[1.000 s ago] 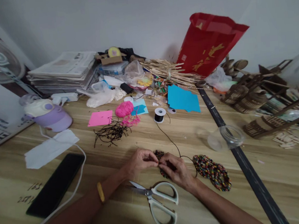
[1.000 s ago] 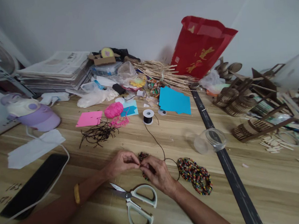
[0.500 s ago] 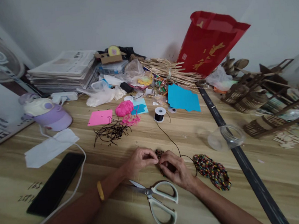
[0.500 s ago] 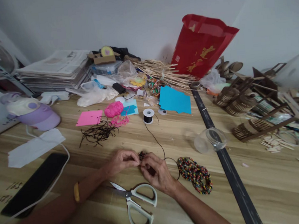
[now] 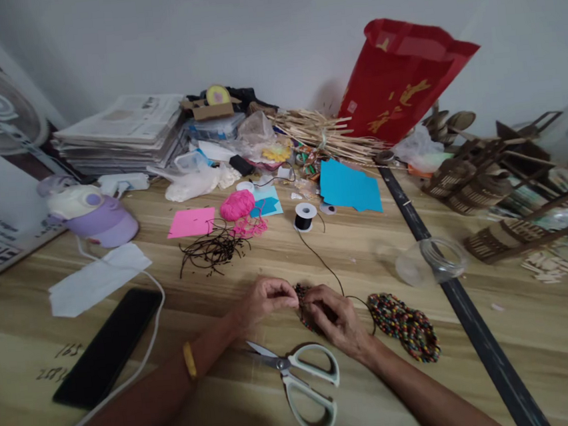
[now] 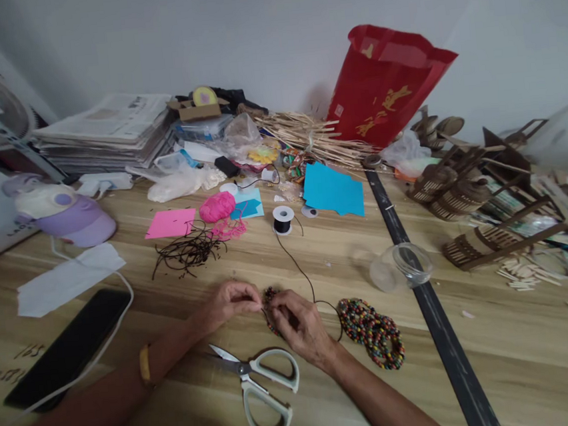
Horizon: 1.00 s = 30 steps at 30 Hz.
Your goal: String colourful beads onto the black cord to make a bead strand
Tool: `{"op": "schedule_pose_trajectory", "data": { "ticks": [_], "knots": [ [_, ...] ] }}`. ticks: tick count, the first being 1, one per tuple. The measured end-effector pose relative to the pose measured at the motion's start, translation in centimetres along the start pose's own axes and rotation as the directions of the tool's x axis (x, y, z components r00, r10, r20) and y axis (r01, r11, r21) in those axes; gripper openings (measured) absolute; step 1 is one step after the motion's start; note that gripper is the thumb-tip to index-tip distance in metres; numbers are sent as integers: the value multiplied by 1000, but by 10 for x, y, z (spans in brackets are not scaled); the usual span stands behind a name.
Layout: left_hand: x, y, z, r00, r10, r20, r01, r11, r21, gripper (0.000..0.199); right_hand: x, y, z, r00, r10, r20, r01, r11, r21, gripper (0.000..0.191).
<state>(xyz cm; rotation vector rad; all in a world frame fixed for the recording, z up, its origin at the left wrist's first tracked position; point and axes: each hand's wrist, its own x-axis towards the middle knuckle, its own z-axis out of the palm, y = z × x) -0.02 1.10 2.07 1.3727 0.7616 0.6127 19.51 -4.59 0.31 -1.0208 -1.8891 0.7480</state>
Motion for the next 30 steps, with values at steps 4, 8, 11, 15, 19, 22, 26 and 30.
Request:
{"op": "schedule_pose_trajectory", "data": {
  "ticks": [4, 8, 11, 15, 19, 22, 26, 30],
  "knots": [
    [1, -2, 0, 1000, 29, 0, -29, 998, 54, 13, -2, 0, 1, 997, 74, 26, -76, 993, 87, 14],
    [0, -5, 2, 996, 88, -10, -85, 982, 167, 12, -4, 3, 4, 992, 120, 49, -127, 976, 179, 17],
    [-1, -5, 5, 992, 127, -28, -114, 955, 275, 11, -4, 6, 5, 989, 147, 23, -149, 976, 159, 16],
    [0, -5, 6, 985, 169, -43, -142, 918, 369, 9, -2, 8, 4, 990, 136, -37, -133, 988, 75, 13],
    [1, -5, 6, 982, 182, -51, -146, 901, 409, 7, 0, 4, 2, 995, 89, -34, -88, 996, 24, 12],
    [1, -5, 7, 982, 181, -56, -140, 893, 429, 7, 2, 3, 1, 999, 38, -18, -38, 999, 9, 13],
    [1, -5, 8, 982, 175, -65, -129, 887, 444, 7, 2, 4, 1, 999, -14, -38, 14, 1000, -8, 13],
    [2, -5, 10, 984, 166, -64, -119, 881, 458, 7, 1, 6, 2, 999, 0, -47, -1, 1000, -26, 11]
  ]
}}
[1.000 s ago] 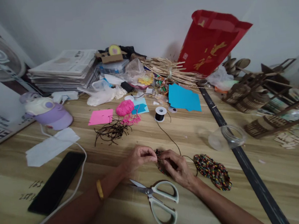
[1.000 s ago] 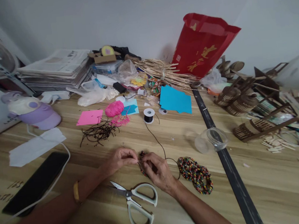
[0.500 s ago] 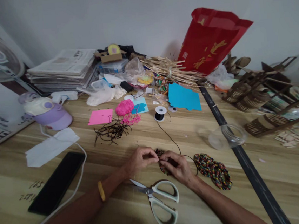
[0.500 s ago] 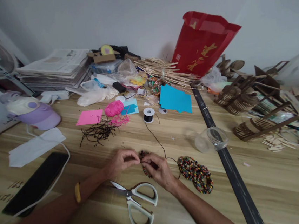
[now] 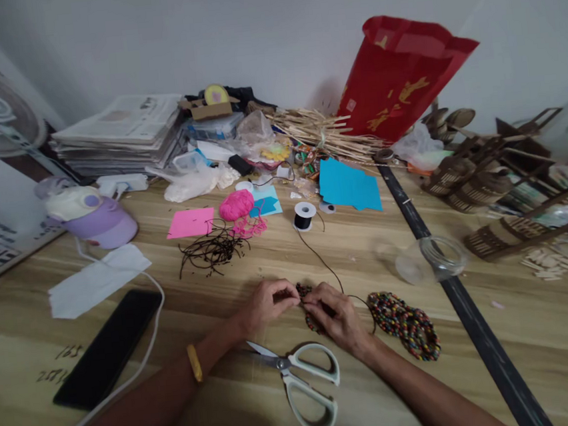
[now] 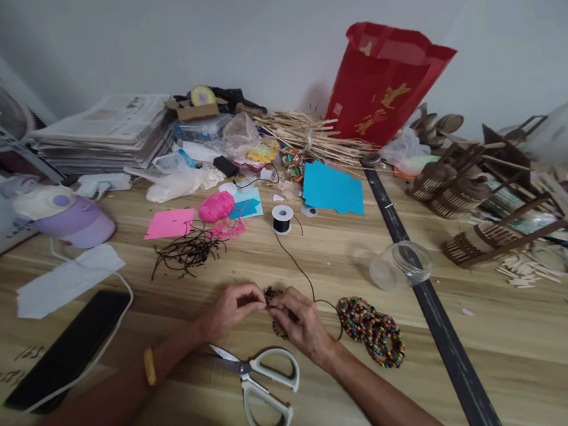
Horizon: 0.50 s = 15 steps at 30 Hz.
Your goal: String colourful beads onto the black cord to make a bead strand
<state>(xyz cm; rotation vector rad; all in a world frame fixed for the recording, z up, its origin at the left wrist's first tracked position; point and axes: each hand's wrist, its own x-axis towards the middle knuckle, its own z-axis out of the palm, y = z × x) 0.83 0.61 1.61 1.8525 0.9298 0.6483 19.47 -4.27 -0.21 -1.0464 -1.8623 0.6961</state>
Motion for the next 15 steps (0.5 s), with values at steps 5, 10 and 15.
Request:
{"op": "schedule_pose_trajectory", "data": {
  "ticks": [5, 10, 15],
  "knots": [
    [1, -1, 1, 1000, 20, 9, -20, 999, 34, 7, -1, 1, 0, 1000, 16, 6, -16, 1000, -26, 14],
    [2, -6, 1, 1000, 19, -18, -18, 997, 76, 7, -1, 2, 0, 998, 49, -24, -50, 998, -43, 15],
    [3, -11, 3, 999, 41, -19, -38, 991, 132, 8, -1, 1, 0, 995, 88, -55, -90, 995, -50, 17]
  ]
}}
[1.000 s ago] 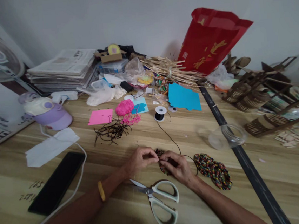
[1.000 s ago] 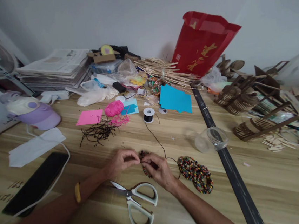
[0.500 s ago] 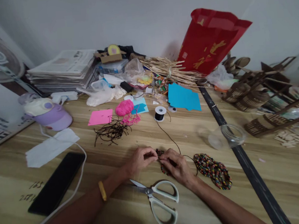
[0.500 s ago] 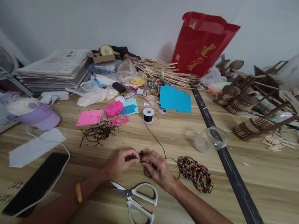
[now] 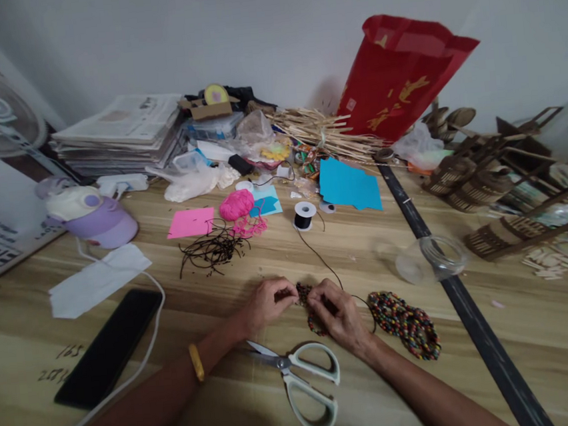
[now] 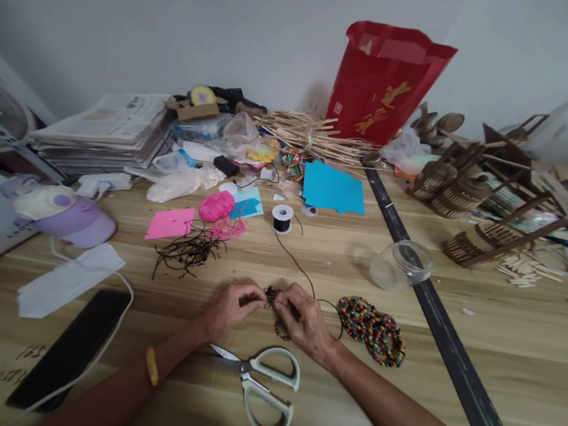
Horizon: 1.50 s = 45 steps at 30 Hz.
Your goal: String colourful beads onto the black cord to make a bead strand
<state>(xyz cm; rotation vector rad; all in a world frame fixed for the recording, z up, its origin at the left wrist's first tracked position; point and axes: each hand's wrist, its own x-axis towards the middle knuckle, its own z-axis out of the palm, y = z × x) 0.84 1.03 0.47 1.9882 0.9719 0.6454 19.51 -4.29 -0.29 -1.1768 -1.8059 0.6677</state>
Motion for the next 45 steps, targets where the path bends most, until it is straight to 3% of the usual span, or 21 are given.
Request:
{"op": "schedule_pose_trajectory", "data": {
  "ticks": [11, 19, 22, 26, 32, 45],
  "knots": [
    [-3, -4, 2, 981, 156, 111, -182, 942, 282, 10, 1, -2, 0, 999, 28, -20, -28, 999, 31, 15],
    [-3, -1, 2, 980, 155, 121, -187, 926, 327, 13, 1, -1, 1, 1000, 1, -20, 0, 1000, 24, 15],
    [-2, -1, 2, 992, 109, 70, -122, 966, 226, 13, 1, -1, 0, 1000, -2, -18, 3, 1000, 25, 16],
    [0, -3, -2, 999, -49, 7, 50, 998, -42, 11, 1, -2, 0, 1000, -2, -14, 2, 1000, 18, 18],
    [1, -4, -7, 980, -171, 98, 195, 918, -345, 15, -1, -4, -1, 997, -72, 14, 72, 997, 4, 13],
    [-1, -6, -6, 969, -182, 167, 240, 851, -467, 19, -3, 1, 1, 989, -139, 49, 140, 990, -24, 12]
  ]
}}
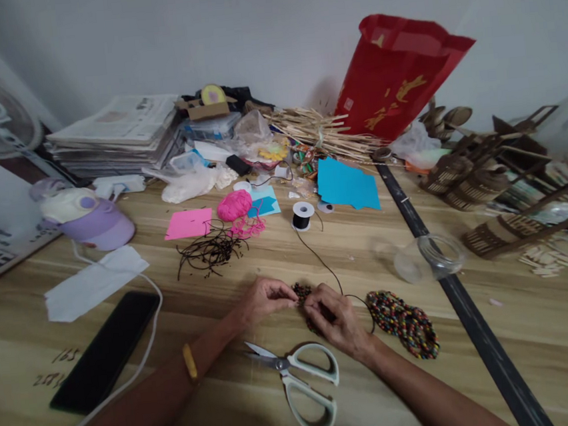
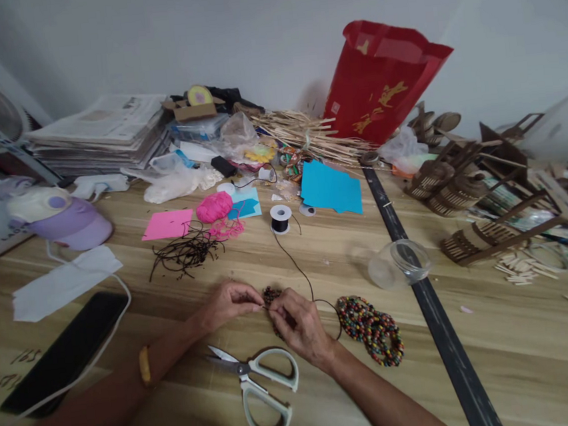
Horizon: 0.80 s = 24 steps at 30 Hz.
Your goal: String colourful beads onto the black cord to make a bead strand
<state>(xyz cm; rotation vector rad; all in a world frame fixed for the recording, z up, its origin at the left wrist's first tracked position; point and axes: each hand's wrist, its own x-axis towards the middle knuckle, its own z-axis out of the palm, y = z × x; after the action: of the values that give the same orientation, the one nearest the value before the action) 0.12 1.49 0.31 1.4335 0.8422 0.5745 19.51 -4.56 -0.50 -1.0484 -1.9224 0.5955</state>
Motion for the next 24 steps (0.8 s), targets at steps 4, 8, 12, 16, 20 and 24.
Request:
{"op": "schedule_pose_trajectory", "data": {
  "ticks": [4, 8, 12, 16, 20, 24],
  "knots": [
    [0, -2, 0, 1000, 5, 3, -5, 1000, -3, 19, 0, -1, 0, 1000, 2, 4, -2, 1000, 5, 9],
    [0, -2, 1, 1000, 5, 12, -4, 1000, -11, 19, 0, -1, 1, 1000, 6, 14, -6, 1000, 2, 9],
    [0, -1, 1, 1000, 6, 15, -6, 1000, -15, 17, -1, 1, 1, 1000, 3, 12, -3, 1000, 3, 8],
    [0, 0, 1, 1000, 13, -7, -12, 1000, 6, 16, -1, 1, 1, 1000, 1, 12, -1, 1000, 9, 9],
    [0, 1, 0, 1000, 1, -21, -1, 1000, 18, 17, -1, 0, 1, 1000, -9, 3, 9, 1000, 7, 9],
    [0, 0, 1, 1000, 3, -4, -3, 1000, -9, 17, 0, 0, 1, 1000, -12, 10, 12, 1000, 7, 8]
  ]
}}
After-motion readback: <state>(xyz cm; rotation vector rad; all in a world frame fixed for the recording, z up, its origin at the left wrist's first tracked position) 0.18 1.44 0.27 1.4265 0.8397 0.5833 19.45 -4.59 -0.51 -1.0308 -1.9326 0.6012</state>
